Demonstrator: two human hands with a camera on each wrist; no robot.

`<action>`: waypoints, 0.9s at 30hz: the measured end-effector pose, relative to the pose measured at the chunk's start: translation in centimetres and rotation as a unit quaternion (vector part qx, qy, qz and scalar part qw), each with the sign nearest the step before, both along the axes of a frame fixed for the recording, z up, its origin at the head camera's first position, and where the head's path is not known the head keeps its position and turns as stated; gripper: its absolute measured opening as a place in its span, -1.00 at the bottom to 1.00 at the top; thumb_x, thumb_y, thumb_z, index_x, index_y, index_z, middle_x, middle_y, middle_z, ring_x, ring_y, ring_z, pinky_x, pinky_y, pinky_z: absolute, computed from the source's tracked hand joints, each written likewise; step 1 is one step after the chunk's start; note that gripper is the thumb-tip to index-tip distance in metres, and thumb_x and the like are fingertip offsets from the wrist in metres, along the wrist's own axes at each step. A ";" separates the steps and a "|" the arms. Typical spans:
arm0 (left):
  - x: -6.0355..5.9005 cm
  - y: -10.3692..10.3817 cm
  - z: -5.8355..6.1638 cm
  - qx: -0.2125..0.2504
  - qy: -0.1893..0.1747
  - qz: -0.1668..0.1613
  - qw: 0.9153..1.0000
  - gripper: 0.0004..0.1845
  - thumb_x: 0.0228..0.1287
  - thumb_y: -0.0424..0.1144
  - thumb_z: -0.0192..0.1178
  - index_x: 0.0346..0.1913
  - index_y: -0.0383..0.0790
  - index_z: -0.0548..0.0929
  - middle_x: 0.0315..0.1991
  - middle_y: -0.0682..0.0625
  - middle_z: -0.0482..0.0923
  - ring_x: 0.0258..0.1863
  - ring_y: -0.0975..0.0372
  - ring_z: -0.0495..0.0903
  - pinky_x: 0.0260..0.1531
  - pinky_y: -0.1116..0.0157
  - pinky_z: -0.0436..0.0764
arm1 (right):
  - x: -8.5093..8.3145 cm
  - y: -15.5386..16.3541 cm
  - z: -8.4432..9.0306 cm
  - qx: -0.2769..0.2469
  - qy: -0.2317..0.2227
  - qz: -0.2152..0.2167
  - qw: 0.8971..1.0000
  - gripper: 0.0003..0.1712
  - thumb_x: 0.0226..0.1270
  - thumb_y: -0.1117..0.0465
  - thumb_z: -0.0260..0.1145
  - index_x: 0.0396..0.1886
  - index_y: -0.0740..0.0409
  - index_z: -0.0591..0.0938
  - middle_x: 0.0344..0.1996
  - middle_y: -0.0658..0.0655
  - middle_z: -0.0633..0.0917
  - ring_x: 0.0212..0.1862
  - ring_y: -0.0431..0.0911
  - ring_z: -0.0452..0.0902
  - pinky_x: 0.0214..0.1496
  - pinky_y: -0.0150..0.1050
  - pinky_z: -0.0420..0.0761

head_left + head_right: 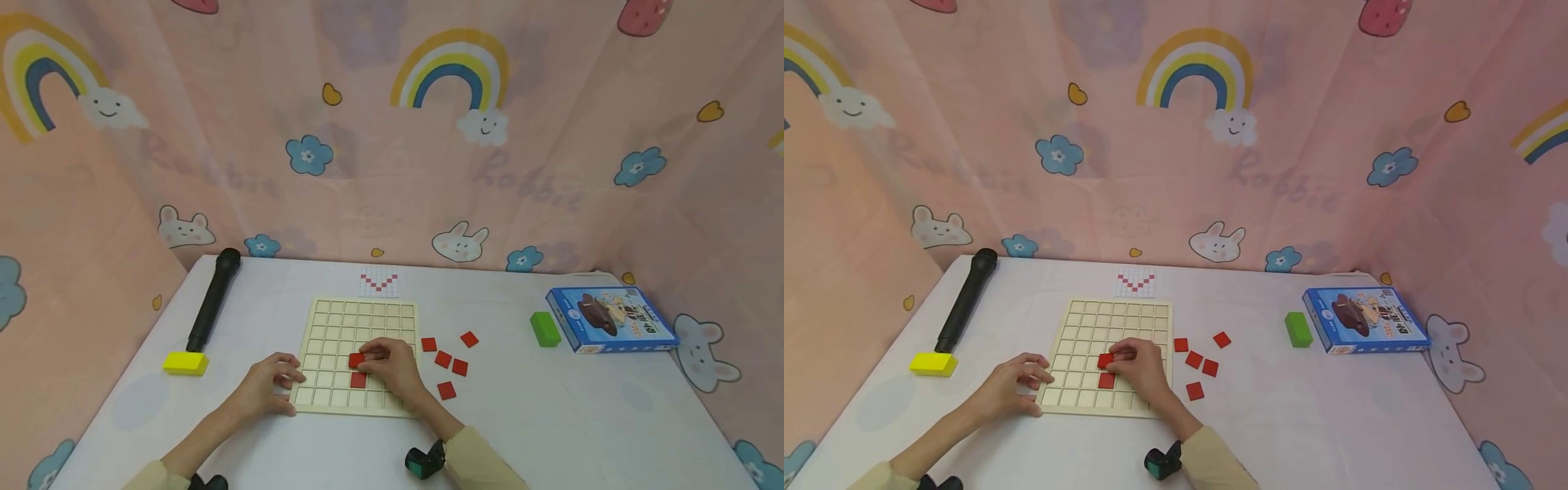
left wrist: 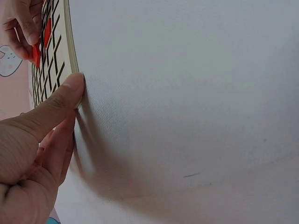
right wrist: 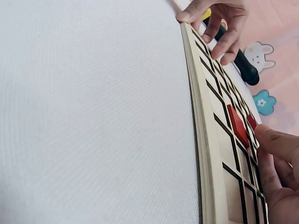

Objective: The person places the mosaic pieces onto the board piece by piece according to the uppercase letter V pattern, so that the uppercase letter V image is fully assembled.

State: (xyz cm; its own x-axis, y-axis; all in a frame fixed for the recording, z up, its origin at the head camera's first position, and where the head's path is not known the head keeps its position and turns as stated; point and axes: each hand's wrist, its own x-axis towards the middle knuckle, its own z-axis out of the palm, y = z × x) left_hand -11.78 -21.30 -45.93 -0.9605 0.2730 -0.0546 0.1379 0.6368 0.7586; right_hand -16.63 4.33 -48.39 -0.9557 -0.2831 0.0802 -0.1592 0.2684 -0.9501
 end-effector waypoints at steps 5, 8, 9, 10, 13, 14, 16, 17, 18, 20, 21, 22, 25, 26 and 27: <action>-0.1 0.0 0.0 -0.001 0.001 -0.002 1.000 -0.51 -0.45 -0.53 0.57 -0.23 -0.39 0.71 -0.03 -0.18 0.48 -0.33 0.20 0.52 -0.33 0.38 0.62 | -0.1 -0.6 0.0 0.010 -0.009 0.000 1.000 -0.73 -0.01 0.39 0.50 -0.25 0.31 0.69 -0.34 0.16 0.72 -0.32 -0.13 0.66 -0.23 -0.38 0.63; -0.2 0.1 -0.1 -0.005 0.000 0.003 1.000 -0.51 -0.44 -0.54 0.56 -0.24 -0.38 0.71 -0.03 -0.17 0.48 -0.34 0.20 0.51 -0.34 0.40 0.62 | -0.1 -0.8 0.1 0.018 -0.007 0.000 1.000 -0.72 -0.01 0.39 0.50 -0.24 0.31 0.70 -0.36 0.14 0.72 -0.33 -0.15 0.65 -0.24 -0.37 0.64; -0.3 0.1 -0.1 -0.007 0.001 0.005 1.000 -0.51 -0.44 -0.54 0.56 -0.24 -0.38 0.71 -0.03 -0.16 0.48 -0.34 0.21 0.51 -0.33 0.40 0.61 | -0.1 -0.8 0.1 0.020 -0.007 -0.001 1.000 -0.72 -0.01 0.38 0.50 -0.23 0.31 0.70 -0.36 0.13 0.72 -0.33 -0.16 0.65 -0.23 -0.38 0.63; -0.3 0.2 -0.1 -0.010 0.002 0.006 1.000 -0.52 -0.44 -0.54 0.56 -0.24 -0.37 0.71 -0.03 -0.16 0.49 -0.34 0.21 0.51 -0.33 0.41 0.61 | -0.1 -0.8 0.2 0.023 -0.005 -0.001 1.000 -0.71 -0.01 0.38 0.50 -0.22 0.30 0.70 -0.37 0.12 0.73 -0.33 -0.16 0.65 -0.23 -0.38 0.63; -0.4 0.2 -0.2 -0.016 0.003 0.011 1.000 -0.52 -0.44 -0.54 0.57 -0.24 -0.36 0.72 -0.03 -0.14 0.49 -0.33 0.22 0.51 -0.31 0.41 0.61 | -0.1 -0.8 0.3 0.026 -0.006 -0.003 1.000 -0.71 0.01 0.36 0.50 -0.21 0.28 0.70 -0.38 0.11 0.73 -0.33 -0.17 0.66 -0.20 -0.37 0.63; -0.4 0.2 -0.2 -0.017 0.004 0.012 1.000 -0.52 -0.45 -0.54 0.57 -0.25 -0.36 0.72 -0.04 -0.14 0.49 -0.34 0.22 0.51 -0.31 0.42 0.61 | -0.1 -0.8 0.3 0.025 -0.005 -0.002 1.000 -0.71 0.02 0.35 0.50 -0.21 0.28 0.70 -0.38 0.11 0.73 -0.33 -0.16 0.67 -0.18 -0.36 0.63; -0.4 0.2 -0.1 -0.019 0.007 0.010 1.000 -0.52 -0.45 -0.54 0.57 -0.25 -0.36 0.72 -0.04 -0.14 0.49 -0.34 0.23 0.51 -0.31 0.41 0.61 | -0.1 -0.8 0.3 0.020 -0.012 -0.003 1.000 -0.71 0.03 0.36 0.49 -0.20 0.29 0.69 -0.38 0.11 0.74 -0.32 -0.14 0.68 -0.15 -0.34 0.62; -0.3 0.2 -0.2 -0.019 0.006 0.011 1.000 -0.52 -0.45 -0.54 0.57 -0.25 -0.36 0.72 -0.04 -0.14 0.49 -0.34 0.23 0.51 -0.31 0.42 0.61 | -0.1 -0.8 0.3 0.014 -0.015 -0.003 1.000 -0.71 0.03 0.36 0.49 -0.20 0.29 0.69 -0.38 0.12 0.74 -0.32 -0.13 0.69 -0.14 -0.34 0.62; -0.3 0.2 -0.2 -0.019 0.006 0.011 1.000 -0.52 -0.45 -0.54 0.57 -0.25 -0.36 0.72 -0.05 -0.14 0.49 -0.34 0.23 0.51 -0.31 0.41 0.61 | -0.1 -0.8 0.3 0.011 -0.017 -0.003 1.000 -0.71 0.03 0.37 0.48 -0.20 0.30 0.69 -0.38 0.14 0.74 -0.32 -0.12 0.69 -0.13 -0.33 0.62; -0.2 0.2 -0.1 -0.018 0.005 0.010 1.000 -0.52 -0.45 -0.53 0.57 -0.25 -0.36 0.72 -0.05 -0.14 0.49 -0.34 0.23 0.51 -0.31 0.42 0.61 | -0.1 -0.8 0.2 0.005 -0.021 0.000 1.000 -0.72 0.04 0.37 0.48 -0.20 0.31 0.68 -0.37 0.15 0.74 -0.32 -0.11 0.70 -0.12 -0.32 0.62; -0.2 0.2 -0.1 -0.016 0.005 0.008 1.000 -0.52 -0.45 -0.53 0.57 -0.25 -0.36 0.71 -0.05 -0.15 0.49 -0.34 0.23 0.50 -0.31 0.42 0.61 | -0.2 -0.9 0.2 0.003 -0.025 0.000 1.000 -0.72 0.04 0.37 0.47 -0.20 0.31 0.68 -0.36 0.15 0.74 -0.32 -0.11 0.70 -0.12 -0.33 0.61; -0.2 0.2 -0.1 -0.015 0.005 0.007 1.000 -0.52 -0.45 -0.53 0.57 -0.25 -0.36 0.71 -0.05 -0.15 0.49 -0.34 0.23 0.51 -0.31 0.41 0.61 | -0.2 -0.9 0.2 0.002 -0.025 0.001 1.000 -0.73 0.05 0.37 0.47 -0.20 0.31 0.68 -0.36 0.15 0.74 -0.31 -0.11 0.70 -0.12 -0.34 0.61; -0.2 0.1 -0.1 -0.010 0.009 0.000 1.000 -0.51 -0.47 -0.55 0.57 -0.25 -0.39 0.71 -0.05 -0.17 0.49 -0.34 0.21 0.52 -0.31 0.39 0.62 | -0.2 -1.2 0.1 -0.004 -0.027 0.010 1.000 -0.74 0.07 0.35 0.46 -0.20 0.32 0.68 -0.35 0.16 0.74 -0.30 -0.10 0.70 -0.12 -0.36 0.61; -0.2 0.1 -0.1 -0.008 0.011 -0.004 1.000 -0.51 -0.47 -0.55 0.57 -0.25 -0.39 0.71 -0.05 -0.18 0.49 -0.34 0.21 0.53 -0.32 0.39 0.62 | -0.2 -1.3 0.1 -0.006 -0.027 0.013 1.000 -0.74 0.08 0.35 0.45 -0.21 0.32 0.68 -0.35 0.16 0.74 -0.29 -0.09 0.71 -0.13 -0.37 0.61; -0.2 0.0 -0.1 -0.008 0.012 -0.006 1.000 -0.51 -0.47 -0.55 0.57 -0.25 -0.40 0.71 -0.05 -0.18 0.49 -0.34 0.20 0.53 -0.32 0.38 0.62 | -0.2 -1.3 0.1 -0.009 -0.028 0.015 0.999 -0.74 0.08 0.35 0.45 -0.21 0.33 0.67 -0.34 0.17 0.74 -0.29 -0.08 0.71 -0.13 -0.37 0.61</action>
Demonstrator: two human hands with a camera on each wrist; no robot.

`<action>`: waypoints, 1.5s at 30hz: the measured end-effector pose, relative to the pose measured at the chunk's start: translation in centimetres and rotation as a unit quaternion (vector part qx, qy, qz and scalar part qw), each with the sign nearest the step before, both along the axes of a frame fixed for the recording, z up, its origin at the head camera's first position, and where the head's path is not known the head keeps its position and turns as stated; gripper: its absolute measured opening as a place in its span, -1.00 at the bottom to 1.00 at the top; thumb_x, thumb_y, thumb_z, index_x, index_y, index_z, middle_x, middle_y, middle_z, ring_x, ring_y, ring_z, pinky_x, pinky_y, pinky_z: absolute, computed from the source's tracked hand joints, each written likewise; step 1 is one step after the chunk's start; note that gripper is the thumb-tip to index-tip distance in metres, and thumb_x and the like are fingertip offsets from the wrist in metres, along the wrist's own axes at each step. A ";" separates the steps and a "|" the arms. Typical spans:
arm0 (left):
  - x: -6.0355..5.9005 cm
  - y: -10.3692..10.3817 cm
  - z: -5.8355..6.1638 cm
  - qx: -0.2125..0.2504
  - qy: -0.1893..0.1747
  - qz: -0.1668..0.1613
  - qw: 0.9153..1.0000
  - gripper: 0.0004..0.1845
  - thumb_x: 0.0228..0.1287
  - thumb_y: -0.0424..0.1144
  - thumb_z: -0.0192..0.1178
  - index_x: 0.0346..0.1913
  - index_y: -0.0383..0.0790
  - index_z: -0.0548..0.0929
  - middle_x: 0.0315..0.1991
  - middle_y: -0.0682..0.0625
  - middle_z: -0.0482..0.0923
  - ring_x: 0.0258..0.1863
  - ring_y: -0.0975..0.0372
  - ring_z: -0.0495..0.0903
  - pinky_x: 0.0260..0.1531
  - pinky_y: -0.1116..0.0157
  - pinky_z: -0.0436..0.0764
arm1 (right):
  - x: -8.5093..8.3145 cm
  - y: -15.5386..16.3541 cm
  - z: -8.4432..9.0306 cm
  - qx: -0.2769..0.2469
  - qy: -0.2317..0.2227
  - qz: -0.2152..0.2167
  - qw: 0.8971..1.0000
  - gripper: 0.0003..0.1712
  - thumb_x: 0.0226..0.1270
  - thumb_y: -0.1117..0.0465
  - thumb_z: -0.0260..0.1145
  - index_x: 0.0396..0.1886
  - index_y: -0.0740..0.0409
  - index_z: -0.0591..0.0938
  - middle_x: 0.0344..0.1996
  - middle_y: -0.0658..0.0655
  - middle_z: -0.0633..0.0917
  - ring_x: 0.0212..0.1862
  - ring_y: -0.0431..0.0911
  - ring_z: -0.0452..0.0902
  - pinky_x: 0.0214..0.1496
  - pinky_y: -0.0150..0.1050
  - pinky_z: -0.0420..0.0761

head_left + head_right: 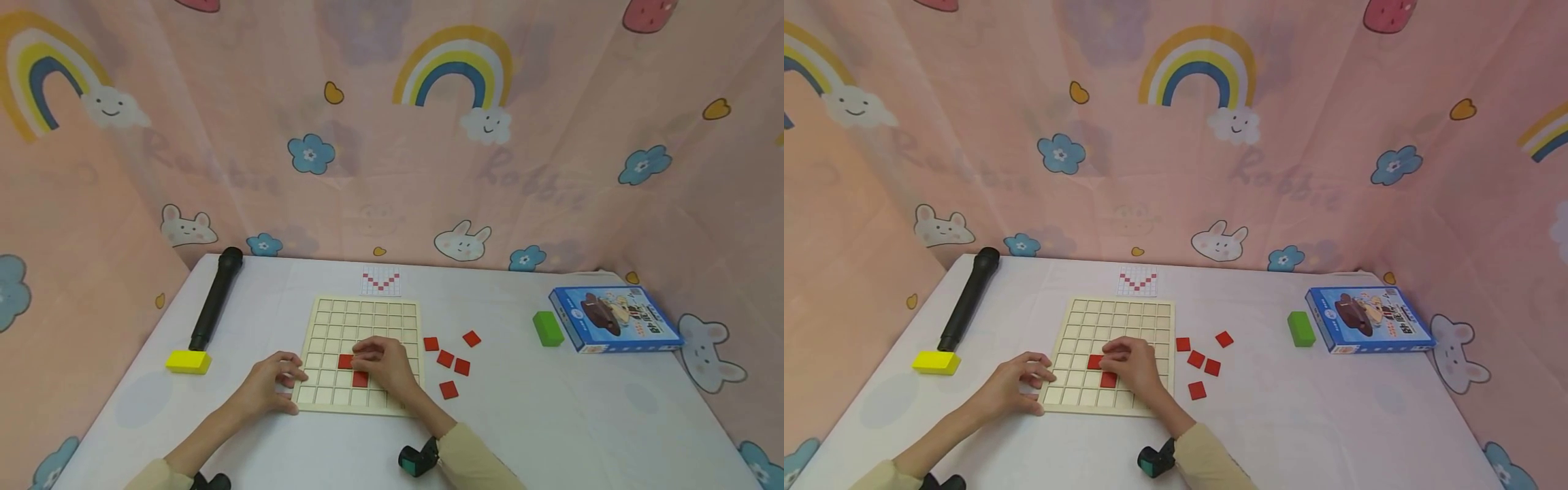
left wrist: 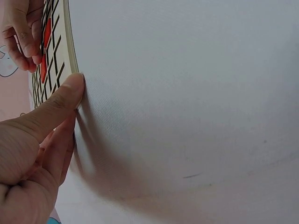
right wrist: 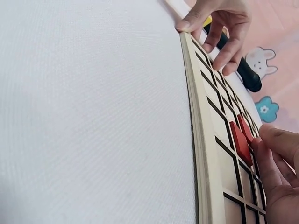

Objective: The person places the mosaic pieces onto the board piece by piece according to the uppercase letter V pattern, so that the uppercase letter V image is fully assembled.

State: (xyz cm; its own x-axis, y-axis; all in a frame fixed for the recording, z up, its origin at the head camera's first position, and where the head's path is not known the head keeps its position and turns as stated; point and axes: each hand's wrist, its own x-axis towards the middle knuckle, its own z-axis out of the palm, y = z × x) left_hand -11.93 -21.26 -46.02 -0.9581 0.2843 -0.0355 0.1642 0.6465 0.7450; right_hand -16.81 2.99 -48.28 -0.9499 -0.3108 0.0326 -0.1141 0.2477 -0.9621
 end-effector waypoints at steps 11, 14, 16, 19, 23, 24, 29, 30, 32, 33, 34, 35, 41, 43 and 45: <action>0.0 0.1 0.0 -0.001 -0.006 0.006 1.000 -0.51 -0.47 -0.55 0.57 -0.25 -0.38 0.71 -0.04 -0.17 0.49 -0.33 0.20 0.54 -0.31 0.37 0.62 | -0.3 2.1 0.2 -0.013 -0.032 -0.018 0.999 -0.74 0.16 0.31 0.42 -0.14 0.27 0.67 -0.27 0.14 0.72 -0.24 -0.10 0.68 -0.14 -0.38 0.61; 0.1 0.1 0.0 -0.003 -0.004 0.007 1.000 -0.51 -0.48 -0.54 0.57 -0.26 -0.37 0.71 -0.04 -0.18 0.49 -0.33 0.19 0.54 -0.31 0.37 0.62 | -0.4 3.6 0.4 -0.026 -0.042 -0.030 0.998 -0.72 0.16 0.32 0.41 -0.10 0.25 0.66 -0.20 0.17 0.71 -0.18 -0.08 0.67 -0.11 -0.38 0.61; 0.1 0.0 0.0 -0.002 -0.003 0.004 1.000 -0.51 -0.47 -0.54 0.57 -0.26 -0.37 0.70 -0.04 -0.19 0.49 -0.33 0.19 0.55 -0.31 0.37 0.62 | -0.4 4.5 0.6 -0.033 -0.051 -0.044 0.997 -0.70 0.15 0.34 0.41 -0.09 0.25 0.65 -0.16 0.18 0.70 -0.16 -0.06 0.66 -0.10 -0.37 0.61; 0.1 0.0 0.1 -0.002 -0.004 0.006 1.000 -0.52 -0.46 -0.53 0.57 -0.27 -0.36 0.70 -0.03 -0.19 0.49 -0.32 0.19 0.55 -0.32 0.38 0.63 | -0.5 6.0 0.8 -0.038 -0.058 -0.063 0.996 -0.68 0.13 0.37 0.42 -0.08 0.26 0.65 -0.12 0.20 0.69 -0.13 -0.05 0.65 -0.09 -0.37 0.60; 0.1 0.1 0.1 -0.005 -0.011 0.015 1.000 -0.56 -0.46 -0.52 0.58 -0.32 -0.32 0.69 -0.02 -0.18 0.49 -0.32 0.20 0.53 -0.32 0.39 0.63 | -0.8 8.1 1.1 -0.030 -0.057 -0.091 0.994 -0.67 0.11 0.39 0.43 -0.08 0.26 0.65 -0.14 0.20 0.70 -0.13 -0.05 0.66 -0.10 -0.37 0.61; 0.1 0.1 0.1 -0.006 -0.011 0.016 1.000 -0.56 -0.46 -0.52 0.58 -0.33 -0.32 0.69 -0.02 -0.19 0.49 -0.32 0.20 0.53 -0.32 0.39 0.63 | -0.8 8.6 1.3 -0.025 -0.055 -0.097 0.993 -0.66 0.12 0.38 0.43 -0.07 0.26 0.65 -0.14 0.21 0.70 -0.13 -0.05 0.66 -0.12 -0.36 0.61; 0.0 0.1 0.0 -0.011 -0.010 0.014 1.000 -0.59 -0.45 -0.52 0.57 -0.37 -0.30 0.69 -0.02 -0.18 0.49 -0.32 0.20 0.52 -0.31 0.38 0.62 | -0.8 11.0 1.9 0.005 -0.048 -0.114 0.992 -0.62 0.17 0.33 0.40 0.01 0.27 0.61 -0.08 0.26 0.68 -0.07 -0.01 0.64 -0.09 -0.35 0.61; 0.0 0.1 0.0 -0.012 -0.010 0.015 1.000 -0.59 -0.45 -0.52 0.57 -0.37 -0.29 0.68 -0.02 -0.18 0.49 -0.32 0.20 0.52 -0.31 0.38 0.62 | -0.9 11.6 2.0 0.009 -0.047 -0.116 0.992 -0.62 0.19 0.32 0.39 0.02 0.26 0.60 -0.06 0.27 0.67 -0.05 0.00 0.64 -0.09 -0.34 0.61; 0.0 0.2 0.0 -0.014 -0.007 0.014 1.000 -0.60 -0.45 -0.52 0.57 -0.38 -0.28 0.68 -0.01 -0.17 0.49 -0.31 0.20 0.53 -0.30 0.38 0.62 | -1.0 12.6 2.0 0.018 -0.049 -0.123 0.991 -0.60 0.21 0.30 0.38 0.05 0.25 0.58 -0.02 0.27 0.66 -0.03 0.01 0.64 -0.06 -0.35 0.59; -0.1 0.1 0.0 -0.014 -0.006 0.013 1.000 -0.60 -0.44 -0.51 0.57 -0.38 -0.27 0.68 -0.01 -0.17 0.49 -0.31 0.20 0.53 -0.30 0.38 0.62 | -1.0 13.1 1.9 0.025 -0.049 -0.128 0.990 -0.59 0.22 0.28 0.38 0.07 0.24 0.58 0.00 0.26 0.65 -0.02 0.01 0.63 -0.05 -0.36 0.59; -0.1 0.2 0.0 -0.014 -0.006 0.012 1.000 -0.60 -0.44 -0.51 0.57 -0.38 -0.27 0.68 -0.01 -0.17 0.49 -0.31 0.19 0.53 -0.29 0.38 0.62 | -1.1 13.7 1.9 0.029 -0.049 -0.132 0.990 -0.59 0.22 0.27 0.38 0.08 0.23 0.57 0.01 0.26 0.65 -0.01 0.00 0.63 -0.04 -0.37 0.58; -0.1 0.2 0.0 -0.014 -0.005 0.011 1.000 -0.60 -0.44 -0.51 0.58 -0.38 -0.27 0.68 -0.01 -0.17 0.49 -0.31 0.19 0.53 -0.29 0.38 0.62 | -1.2 14.2 1.8 0.032 -0.048 -0.137 0.989 -0.58 0.22 0.27 0.38 0.08 0.23 0.57 0.01 0.26 0.65 -0.01 0.00 0.63 -0.04 -0.37 0.58; 0.0 0.1 0.1 -0.018 0.002 -0.003 1.000 -0.60 -0.44 -0.49 0.58 -0.37 -0.28 0.68 -0.03 -0.18 0.48 -0.32 0.19 0.53 -0.28 0.35 0.62 | -2.0 17.5 1.3 0.054 -0.020 -0.153 0.987 -0.58 0.25 0.29 0.35 0.10 0.27 0.55 0.02 0.30 0.63 0.01 0.07 0.61 -0.07 -0.45 0.56; 0.1 0.1 0.2 -0.018 0.001 -0.004 1.000 -0.60 -0.44 -0.49 0.58 -0.37 -0.28 0.68 -0.02 -0.19 0.48 -0.32 0.19 0.53 -0.29 0.35 0.62 | -2.3 18.3 1.1 0.064 -0.008 -0.157 0.985 -0.59 0.26 0.32 0.33 0.11 0.30 0.54 0.02 0.32 0.62 0.02 0.10 0.60 -0.08 -0.47 0.56; 0.1 0.1 0.1 -0.019 -0.001 -0.002 1.000 -0.60 -0.44 -0.49 0.58 -0.38 -0.28 0.68 -0.02 -0.18 0.48 -0.32 0.19 0.53 -0.29 0.35 0.62 | -2.5 18.9 0.9 0.083 -0.001 -0.162 0.983 -0.59 0.27 0.33 0.33 0.11 0.31 0.54 0.02 0.32 0.62 0.03 0.12 0.59 -0.07 -0.48 0.55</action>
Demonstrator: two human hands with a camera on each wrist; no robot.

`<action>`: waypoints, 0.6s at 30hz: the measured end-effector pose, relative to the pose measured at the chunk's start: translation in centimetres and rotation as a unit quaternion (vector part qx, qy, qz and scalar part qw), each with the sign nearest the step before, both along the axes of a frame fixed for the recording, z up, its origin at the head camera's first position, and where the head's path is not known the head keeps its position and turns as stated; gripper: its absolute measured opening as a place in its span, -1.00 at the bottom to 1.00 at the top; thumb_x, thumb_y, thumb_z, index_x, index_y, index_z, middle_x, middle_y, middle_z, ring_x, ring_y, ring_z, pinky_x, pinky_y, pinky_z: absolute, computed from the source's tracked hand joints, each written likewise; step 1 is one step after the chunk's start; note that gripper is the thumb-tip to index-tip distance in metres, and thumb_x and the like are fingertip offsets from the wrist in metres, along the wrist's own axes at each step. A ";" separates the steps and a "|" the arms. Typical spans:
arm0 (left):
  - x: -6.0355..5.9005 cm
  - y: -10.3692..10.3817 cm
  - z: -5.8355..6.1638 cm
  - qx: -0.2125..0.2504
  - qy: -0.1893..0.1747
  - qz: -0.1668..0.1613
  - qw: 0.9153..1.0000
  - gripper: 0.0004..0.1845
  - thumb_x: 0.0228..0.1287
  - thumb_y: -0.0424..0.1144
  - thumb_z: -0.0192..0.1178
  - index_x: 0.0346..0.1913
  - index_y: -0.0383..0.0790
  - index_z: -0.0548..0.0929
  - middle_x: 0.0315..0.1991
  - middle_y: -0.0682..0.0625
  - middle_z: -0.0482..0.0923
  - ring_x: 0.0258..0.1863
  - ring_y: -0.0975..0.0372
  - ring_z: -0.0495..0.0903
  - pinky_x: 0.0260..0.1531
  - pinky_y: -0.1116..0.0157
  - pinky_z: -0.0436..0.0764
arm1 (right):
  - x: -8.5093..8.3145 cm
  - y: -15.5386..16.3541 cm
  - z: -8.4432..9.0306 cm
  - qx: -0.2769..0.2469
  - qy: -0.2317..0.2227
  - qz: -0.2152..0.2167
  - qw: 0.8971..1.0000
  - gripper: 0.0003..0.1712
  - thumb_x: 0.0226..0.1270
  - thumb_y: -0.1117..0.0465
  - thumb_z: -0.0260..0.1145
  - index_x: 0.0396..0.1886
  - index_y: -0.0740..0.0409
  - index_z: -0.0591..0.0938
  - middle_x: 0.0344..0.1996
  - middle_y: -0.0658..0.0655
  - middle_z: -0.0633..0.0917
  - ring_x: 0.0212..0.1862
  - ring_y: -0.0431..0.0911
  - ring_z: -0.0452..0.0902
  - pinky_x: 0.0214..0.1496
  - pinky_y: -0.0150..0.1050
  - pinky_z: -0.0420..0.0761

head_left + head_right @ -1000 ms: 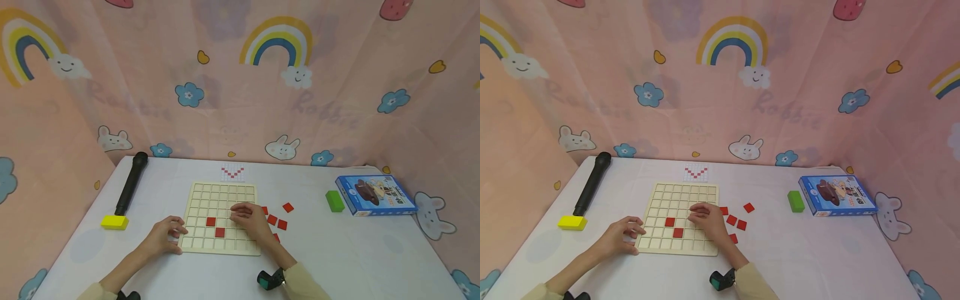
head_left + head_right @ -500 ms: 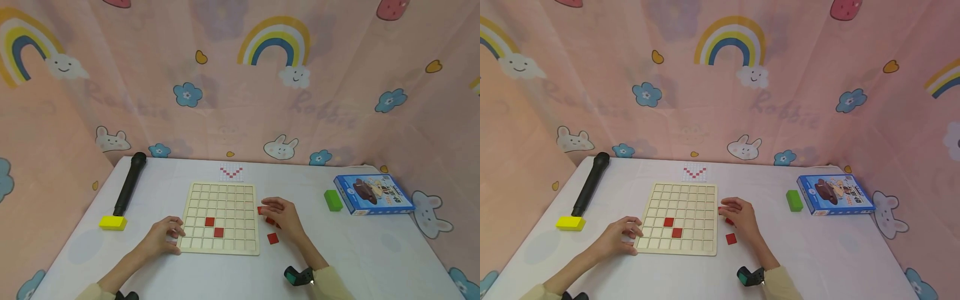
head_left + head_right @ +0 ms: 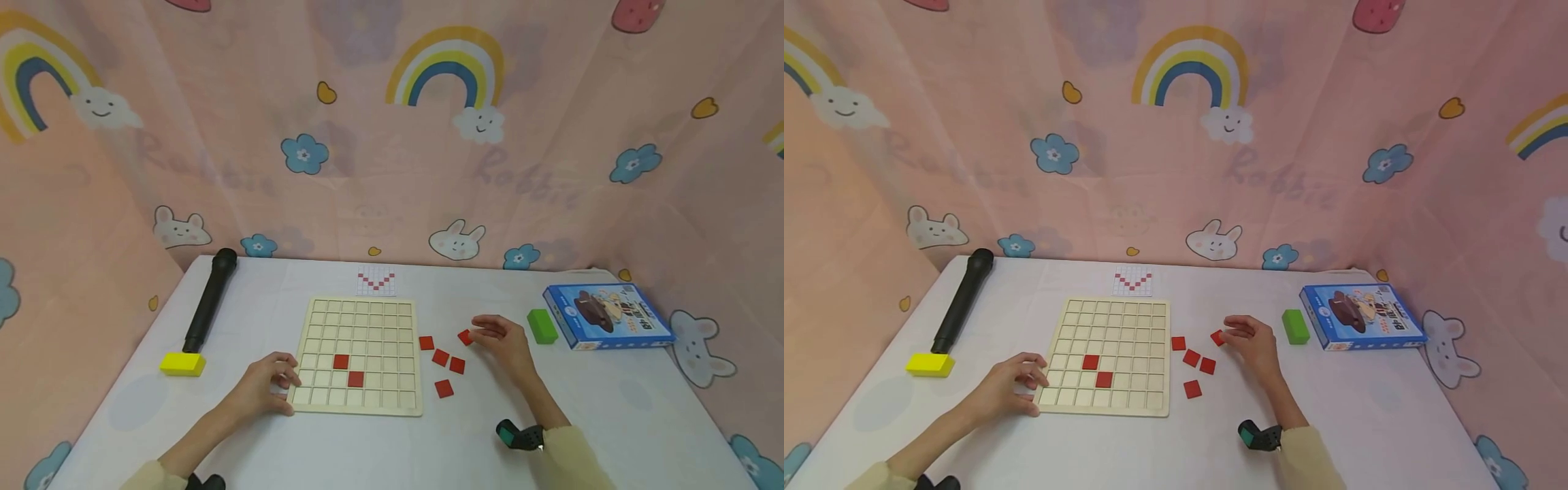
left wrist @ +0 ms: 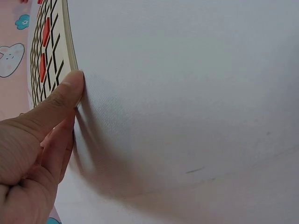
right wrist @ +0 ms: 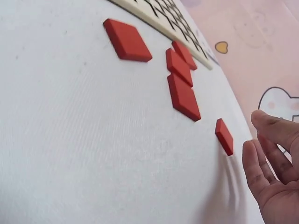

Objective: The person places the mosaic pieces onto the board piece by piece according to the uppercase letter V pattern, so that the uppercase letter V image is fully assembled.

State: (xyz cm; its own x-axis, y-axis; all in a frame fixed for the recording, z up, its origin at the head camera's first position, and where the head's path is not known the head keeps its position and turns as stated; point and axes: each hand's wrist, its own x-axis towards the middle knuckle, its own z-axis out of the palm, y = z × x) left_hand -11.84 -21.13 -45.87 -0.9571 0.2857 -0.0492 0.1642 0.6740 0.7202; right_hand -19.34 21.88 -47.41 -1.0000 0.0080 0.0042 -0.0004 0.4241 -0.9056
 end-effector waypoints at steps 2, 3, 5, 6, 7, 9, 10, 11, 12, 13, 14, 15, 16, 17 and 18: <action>0.0 0.0 0.0 -0.002 -0.005 0.002 1.000 -0.60 -0.44 -0.48 0.58 -0.38 -0.27 0.68 -0.02 -0.17 0.48 -0.32 0.20 0.53 -0.28 0.35 0.62 | -0.3 0.3 -0.3 0.031 -0.004 -0.006 1.000 -0.58 0.26 0.31 0.34 0.10 0.30 0.55 0.02 0.30 0.62 0.04 0.11 0.57 -0.03 -0.44 0.55; 0.0 0.0 0.0 -0.003 -0.007 0.003 1.000 -0.60 -0.44 -0.48 0.59 -0.38 -0.27 0.68 -0.03 -0.17 0.48 -0.32 0.20 0.53 -0.28 0.35 0.62 | -0.4 0.4 -0.5 0.043 -0.011 -0.008 0.999 -0.58 0.25 0.30 0.35 0.11 0.29 0.55 0.02 0.29 0.62 0.04 0.11 0.56 -0.01 -0.39 0.56; -0.1 0.0 0.0 -0.007 -0.008 0.003 1.000 -0.60 -0.45 -0.47 0.59 -0.38 -0.26 0.68 -0.03 -0.15 0.48 -0.32 0.20 0.52 -0.27 0.35 0.62 | -0.5 0.5 -0.8 0.073 -0.025 -0.009 0.997 -0.56 0.23 0.28 0.37 0.11 0.26 0.55 0.02 0.27 0.62 0.05 0.10 0.55 0.04 -0.27 0.57; -0.1 0.0 -0.1 -0.008 -0.009 0.002 1.000 -0.60 -0.45 -0.47 0.59 -0.38 -0.26 0.68 -0.04 -0.15 0.48 -0.33 0.20 0.52 -0.27 0.34 0.62 | -0.6 0.4 -0.9 0.085 -0.031 -0.009 0.996 -0.55 0.22 0.28 0.38 0.12 0.25 0.55 0.02 0.27 0.62 0.05 0.10 0.54 0.07 -0.21 0.56; -0.1 0.0 -0.1 -0.009 -0.009 0.001 1.000 -0.60 -0.45 -0.47 0.59 -0.38 -0.26 0.69 -0.04 -0.14 0.48 -0.33 0.20 0.51 -0.27 0.34 0.62 | -0.7 0.4 -1.0 0.094 -0.037 -0.010 0.995 -0.54 0.22 0.27 0.38 0.12 0.24 0.55 0.02 0.26 0.62 0.05 0.10 0.53 0.08 -0.16 0.56; -0.2 0.0 -0.1 -0.011 -0.008 -0.002 1.000 -0.59 -0.45 -0.47 0.59 -0.38 -0.26 0.69 -0.04 -0.14 0.48 -0.33 0.20 0.51 -0.27 0.32 0.61 | -0.8 0.2 -1.2 0.100 -0.044 -0.012 0.994 -0.54 0.19 0.28 0.40 0.10 0.24 0.56 0.02 0.26 0.62 0.04 0.10 0.53 0.10 -0.08 0.55; -0.2 0.0 -0.1 -0.011 -0.008 -0.001 1.000 -0.59 -0.45 -0.47 0.59 -0.38 -0.26 0.69 -0.04 -0.15 0.48 -0.33 0.20 0.51 -0.27 0.32 0.61 | -0.9 0.2 -1.3 0.104 -0.044 -0.013 0.994 -0.53 0.18 0.28 0.41 0.10 0.25 0.56 0.01 0.27 0.62 0.03 0.11 0.53 0.09 -0.07 0.55; -0.2 0.0 -0.1 -0.011 -0.008 -0.001 1.000 -0.59 -0.46 -0.47 0.59 -0.38 -0.26 0.68 -0.04 -0.15 0.48 -0.33 0.20 0.51 -0.27 0.32 0.61 | -0.9 0.1 -1.3 0.104 -0.043 -0.014 0.993 -0.53 0.16 0.28 0.42 0.08 0.25 0.56 -0.01 0.27 0.63 0.02 0.11 0.54 0.08 -0.07 0.55; -0.2 0.0 -0.1 -0.011 -0.007 0.000 1.000 -0.59 -0.47 -0.48 0.59 -0.38 -0.26 0.68 -0.04 -0.15 0.48 -0.33 0.21 0.51 -0.27 0.32 0.61 | -1.0 0.0 -1.4 0.106 -0.042 -0.016 0.993 -0.53 0.15 0.28 0.43 0.07 0.26 0.57 -0.02 0.27 0.63 0.00 0.11 0.55 0.07 -0.08 0.56; -0.2 0.0 -0.1 -0.011 -0.006 0.000 1.000 -0.59 -0.47 -0.48 0.59 -0.38 -0.26 0.68 -0.04 -0.15 0.48 -0.33 0.21 0.51 -0.28 0.33 0.61 | -1.0 -0.1 -1.4 0.107 -0.040 -0.018 0.993 -0.54 0.13 0.28 0.45 0.05 0.25 0.57 -0.04 0.26 0.64 -0.02 0.10 0.57 0.05 -0.10 0.58; -0.2 0.0 -0.1 -0.012 -0.004 0.002 1.000 -0.59 -0.47 -0.48 0.59 -0.39 -0.26 0.68 -0.04 -0.15 0.49 -0.33 0.21 0.52 -0.28 0.34 0.61 | -1.1 -0.1 -1.5 0.108 -0.035 -0.017 0.993 -0.54 0.12 0.28 0.45 0.04 0.27 0.57 -0.06 0.27 0.65 -0.04 0.10 0.57 0.03 -0.11 0.59; -0.2 0.0 -0.1 -0.013 -0.002 0.001 1.000 -0.59 -0.47 -0.48 0.59 -0.39 -0.25 0.68 -0.04 -0.14 0.49 -0.34 0.22 0.52 -0.28 0.35 0.60 | -1.1 -0.1 -1.5 0.110 -0.032 -0.018 0.993 -0.55 0.12 0.28 0.45 0.02 0.27 0.58 -0.08 0.26 0.65 -0.07 0.09 0.58 0.01 -0.14 0.60; -0.2 0.0 -0.1 -0.014 -0.001 0.000 1.000 -0.59 -0.47 -0.48 0.59 -0.39 -0.25 0.68 -0.04 -0.14 0.49 -0.34 0.22 0.51 -0.28 0.35 0.60 | -1.1 -0.1 -1.6 0.112 -0.028 -0.017 0.993 -0.56 0.12 0.29 0.45 0.01 0.27 0.58 -0.10 0.26 0.66 -0.08 0.08 0.59 -0.01 -0.16 0.61; -0.2 -0.1 -0.1 -0.015 0.000 -0.002 1.000 -0.59 -0.47 -0.48 0.59 -0.38 -0.25 0.68 -0.04 -0.14 0.49 -0.34 0.23 0.51 -0.28 0.36 0.60 | -1.1 -0.1 -1.6 0.112 -0.026 -0.018 0.993 -0.58 0.13 0.31 0.44 0.00 0.27 0.59 -0.12 0.25 0.66 -0.09 0.07 0.59 -0.02 -0.18 0.61; -0.3 -0.1 -0.2 -0.016 0.002 -0.002 1.000 -0.59 -0.46 -0.48 0.59 -0.39 -0.25 0.68 -0.04 -0.14 0.49 -0.34 0.23 0.51 -0.28 0.37 0.60 | -1.1 -0.1 -1.6 0.111 -0.024 -0.017 0.993 -0.60 0.14 0.32 0.43 0.00 0.27 0.59 -0.12 0.24 0.66 -0.10 0.06 0.58 -0.03 -0.20 0.61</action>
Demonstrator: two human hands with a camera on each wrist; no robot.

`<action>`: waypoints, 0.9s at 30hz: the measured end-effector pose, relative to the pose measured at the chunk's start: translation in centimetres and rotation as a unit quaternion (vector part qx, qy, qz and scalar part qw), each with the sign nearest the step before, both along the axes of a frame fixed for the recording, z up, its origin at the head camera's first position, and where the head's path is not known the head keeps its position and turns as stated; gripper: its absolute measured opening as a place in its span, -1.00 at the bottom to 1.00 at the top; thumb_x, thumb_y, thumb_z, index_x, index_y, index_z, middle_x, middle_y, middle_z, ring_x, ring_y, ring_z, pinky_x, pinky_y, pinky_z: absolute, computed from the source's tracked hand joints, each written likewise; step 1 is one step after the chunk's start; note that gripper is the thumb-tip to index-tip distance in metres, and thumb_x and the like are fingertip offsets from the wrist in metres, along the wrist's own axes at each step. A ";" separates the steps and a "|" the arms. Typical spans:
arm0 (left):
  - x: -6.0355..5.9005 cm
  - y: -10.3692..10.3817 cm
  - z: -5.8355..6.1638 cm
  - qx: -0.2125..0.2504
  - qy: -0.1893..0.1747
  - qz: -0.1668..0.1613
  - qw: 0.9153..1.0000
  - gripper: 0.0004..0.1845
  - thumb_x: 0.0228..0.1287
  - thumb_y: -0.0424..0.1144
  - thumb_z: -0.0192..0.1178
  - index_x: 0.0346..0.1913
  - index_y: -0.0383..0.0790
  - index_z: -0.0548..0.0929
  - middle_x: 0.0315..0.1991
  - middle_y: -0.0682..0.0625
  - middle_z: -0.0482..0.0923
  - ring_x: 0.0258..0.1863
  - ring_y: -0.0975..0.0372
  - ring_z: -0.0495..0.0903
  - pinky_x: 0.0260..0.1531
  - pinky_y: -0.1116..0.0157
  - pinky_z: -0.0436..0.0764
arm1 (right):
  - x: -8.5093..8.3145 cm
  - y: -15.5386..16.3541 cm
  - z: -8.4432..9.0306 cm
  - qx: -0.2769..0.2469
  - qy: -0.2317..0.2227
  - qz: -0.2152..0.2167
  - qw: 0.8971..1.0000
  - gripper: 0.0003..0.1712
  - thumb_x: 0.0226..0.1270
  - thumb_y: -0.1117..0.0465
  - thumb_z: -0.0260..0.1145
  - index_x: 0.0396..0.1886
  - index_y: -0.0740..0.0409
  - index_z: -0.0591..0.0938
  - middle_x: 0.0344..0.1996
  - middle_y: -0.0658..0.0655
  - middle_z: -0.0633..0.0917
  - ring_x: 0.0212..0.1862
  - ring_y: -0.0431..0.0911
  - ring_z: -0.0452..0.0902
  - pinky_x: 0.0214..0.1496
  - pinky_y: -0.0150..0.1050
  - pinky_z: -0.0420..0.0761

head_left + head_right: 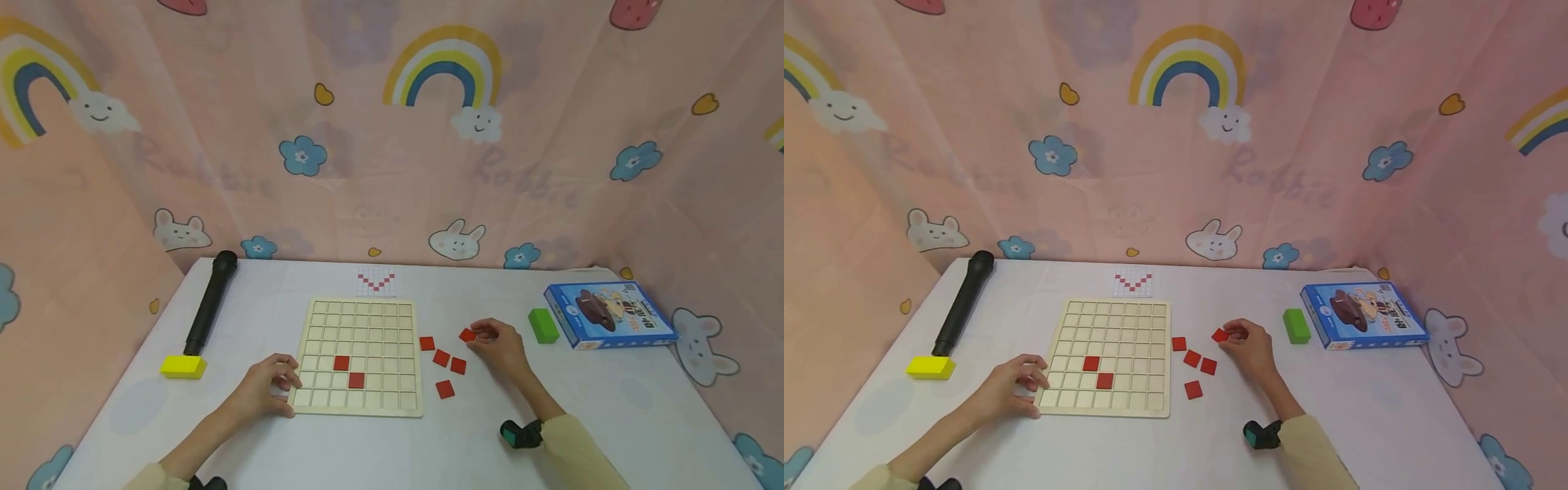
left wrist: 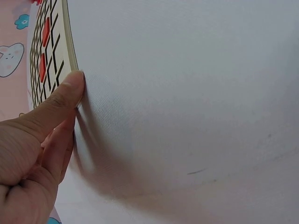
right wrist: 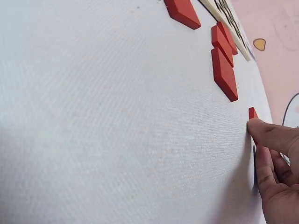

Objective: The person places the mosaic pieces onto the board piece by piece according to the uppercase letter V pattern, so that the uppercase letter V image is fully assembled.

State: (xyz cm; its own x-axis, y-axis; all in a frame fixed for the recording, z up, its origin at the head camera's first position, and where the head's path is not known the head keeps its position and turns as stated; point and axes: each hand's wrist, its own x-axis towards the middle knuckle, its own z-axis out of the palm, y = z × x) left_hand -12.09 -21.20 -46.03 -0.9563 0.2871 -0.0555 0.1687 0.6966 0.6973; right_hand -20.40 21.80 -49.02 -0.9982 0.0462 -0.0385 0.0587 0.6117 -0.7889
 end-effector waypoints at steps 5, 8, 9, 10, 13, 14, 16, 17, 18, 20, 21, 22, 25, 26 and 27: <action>0.1 0.1 0.1 0.006 -0.006 0.004 1.000 -0.59 -0.45 -0.48 0.59 -0.39 -0.25 0.68 -0.03 -0.14 0.48 -0.33 0.23 0.51 -0.28 0.37 0.60 | 0.0 0.6 0.0 -0.011 0.004 0.014 1.000 -0.61 0.20 0.38 0.36 0.05 0.26 0.59 -0.06 0.24 0.65 -0.04 0.06 0.57 0.03 -0.16 0.59; 0.1 0.1 0.1 0.006 -0.011 0.010 1.000 -0.60 -0.46 -0.49 0.58 -0.39 -0.25 0.68 -0.02 -0.14 0.48 -0.32 0.22 0.51 -0.27 0.36 0.60 | -0.1 0.9 -0.1 -0.015 0.007 0.023 1.000 -0.61 0.22 0.39 0.34 0.07 0.27 0.57 -0.02 0.26 0.64 -0.01 0.08 0.58 0.06 -0.11 0.57; 0.1 0.1 0.2 0.006 -0.012 0.011 1.000 -0.60 -0.46 -0.49 0.58 -0.39 -0.25 0.68 -0.02 -0.13 0.48 -0.31 0.22 0.51 -0.27 0.35 0.60 | -0.1 1.0 -0.1 -0.015 0.008 0.024 1.000 -0.60 0.23 0.38 0.33 0.08 0.27 0.57 -0.01 0.27 0.64 0.00 0.09 0.58 0.07 -0.10 0.56; 0.1 0.2 0.2 0.008 -0.013 0.012 1.000 -0.60 -0.46 -0.49 0.58 -0.39 -0.25 0.68 -0.02 -0.13 0.48 -0.31 0.21 0.51 -0.27 0.35 0.60 | -0.1 1.0 -0.1 -0.014 0.010 0.024 1.000 -0.60 0.23 0.38 0.33 0.08 0.27 0.56 -0.02 0.27 0.64 0.00 0.09 0.58 0.08 -0.09 0.56; 0.0 0.1 0.2 0.011 -0.013 0.011 1.000 -0.60 -0.45 -0.49 0.58 -0.39 -0.26 0.68 -0.03 -0.13 0.48 -0.31 0.20 0.51 -0.27 0.35 0.61 | -0.2 1.2 0.0 -0.008 0.012 0.021 1.000 -0.60 0.23 0.36 0.34 0.08 0.28 0.56 -0.04 0.27 0.66 0.00 0.10 0.59 0.09 -0.08 0.54; 0.1 0.1 0.2 0.012 -0.012 0.011 1.000 -0.60 -0.45 -0.49 0.58 -0.39 -0.25 0.68 -0.03 -0.13 0.48 -0.31 0.21 0.51 -0.27 0.36 0.60 | -0.2 1.3 0.0 -0.010 0.013 0.021 1.000 -0.60 0.23 0.36 0.35 0.08 0.28 0.56 -0.05 0.27 0.66 0.00 0.11 0.60 0.09 -0.08 0.54; 0.1 0.1 0.2 0.012 -0.011 0.010 1.000 -0.60 -0.45 -0.49 0.58 -0.39 -0.25 0.68 -0.03 -0.13 0.48 -0.31 0.21 0.51 -0.26 0.37 0.60 | -0.3 1.4 0.0 -0.011 0.012 0.021 1.000 -0.60 0.22 0.35 0.36 0.07 0.28 0.57 -0.07 0.27 0.67 0.00 0.10 0.60 0.10 -0.09 0.54; 0.1 0.1 0.1 0.010 -0.010 0.011 1.000 -0.60 -0.45 -0.49 0.58 -0.39 -0.25 0.68 -0.03 -0.13 0.48 -0.31 0.21 0.51 -0.26 0.38 0.60 | -0.3 1.4 0.0 -0.012 0.011 0.021 1.000 -0.60 0.21 0.35 0.36 0.07 0.28 0.57 -0.07 0.26 0.68 0.00 0.10 0.60 0.10 -0.10 0.54; 0.1 0.1 0.1 0.009 -0.009 0.009 1.000 -0.60 -0.45 -0.49 0.58 -0.39 -0.25 0.68 -0.03 -0.13 0.48 -0.31 0.21 0.51 -0.26 0.38 0.60 | -0.4 1.5 0.0 -0.014 0.010 0.022 1.000 -0.60 0.21 0.35 0.37 0.07 0.28 0.58 -0.07 0.26 0.68 0.00 0.10 0.60 0.10 -0.11 0.53; 0.1 0.1 0.1 0.010 -0.010 0.011 1.000 -0.60 -0.45 -0.50 0.58 -0.39 -0.25 0.68 -0.02 -0.14 0.48 -0.31 0.22 0.51 -0.27 0.38 0.60 | -0.4 1.5 0.0 -0.017 0.010 0.023 1.000 -0.59 0.21 0.35 0.37 0.07 0.30 0.57 -0.06 0.27 0.68 0.01 0.10 0.60 0.10 -0.13 0.53; 0.1 0.1 0.1 0.011 -0.011 0.011 1.000 -0.60 -0.45 -0.50 0.58 -0.39 -0.25 0.67 -0.02 -0.14 0.48 -0.31 0.21 0.51 -0.28 0.38 0.60 | -0.4 1.5 0.0 -0.018 0.010 0.023 1.000 -0.59 0.21 0.35 0.37 0.07 0.30 0.57 -0.06 0.27 0.67 0.01 0.10 0.60 0.10 -0.14 0.53; 0.1 0.1 0.2 0.013 -0.012 0.011 1.000 -0.60 -0.45 -0.51 0.57 -0.39 -0.26 0.67 -0.02 -0.15 0.48 -0.31 0.21 0.51 -0.29 0.38 0.61 | -0.4 1.5 0.0 -0.018 0.010 0.022 1.000 -0.59 0.21 0.36 0.36 0.07 0.30 0.57 -0.06 0.28 0.67 0.01 0.10 0.60 0.10 -0.14 0.53; 0.2 0.2 0.3 0.015 -0.015 0.014 1.000 -0.60 -0.45 -0.51 0.57 -0.39 -0.26 0.67 -0.02 -0.16 0.48 -0.32 0.20 0.51 -0.29 0.38 0.61 | -0.4 1.4 0.1 -0.024 0.010 0.016 1.000 -0.60 0.22 0.37 0.35 0.07 0.32 0.57 -0.06 0.29 0.67 0.02 0.12 0.60 0.10 -0.14 0.52; 0.2 0.2 0.3 0.015 -0.014 0.013 1.000 -0.60 -0.45 -0.51 0.58 -0.39 -0.26 0.67 -0.02 -0.16 0.48 -0.32 0.21 0.51 -0.29 0.37 0.61 | -0.4 1.3 0.2 -0.026 0.009 0.012 1.000 -0.61 0.22 0.37 0.35 0.07 0.32 0.57 -0.06 0.30 0.67 0.02 0.12 0.59 0.11 -0.13 0.52; 0.2 0.2 0.3 0.014 -0.014 0.012 1.000 -0.59 -0.46 -0.51 0.58 -0.39 -0.26 0.67 -0.02 -0.16 0.48 -0.32 0.21 0.51 -0.29 0.37 0.61 | -0.4 1.2 0.2 -0.029 0.006 0.008 1.000 -0.61 0.22 0.37 0.35 0.06 0.32 0.57 -0.06 0.30 0.67 0.03 0.12 0.59 0.11 -0.13 0.51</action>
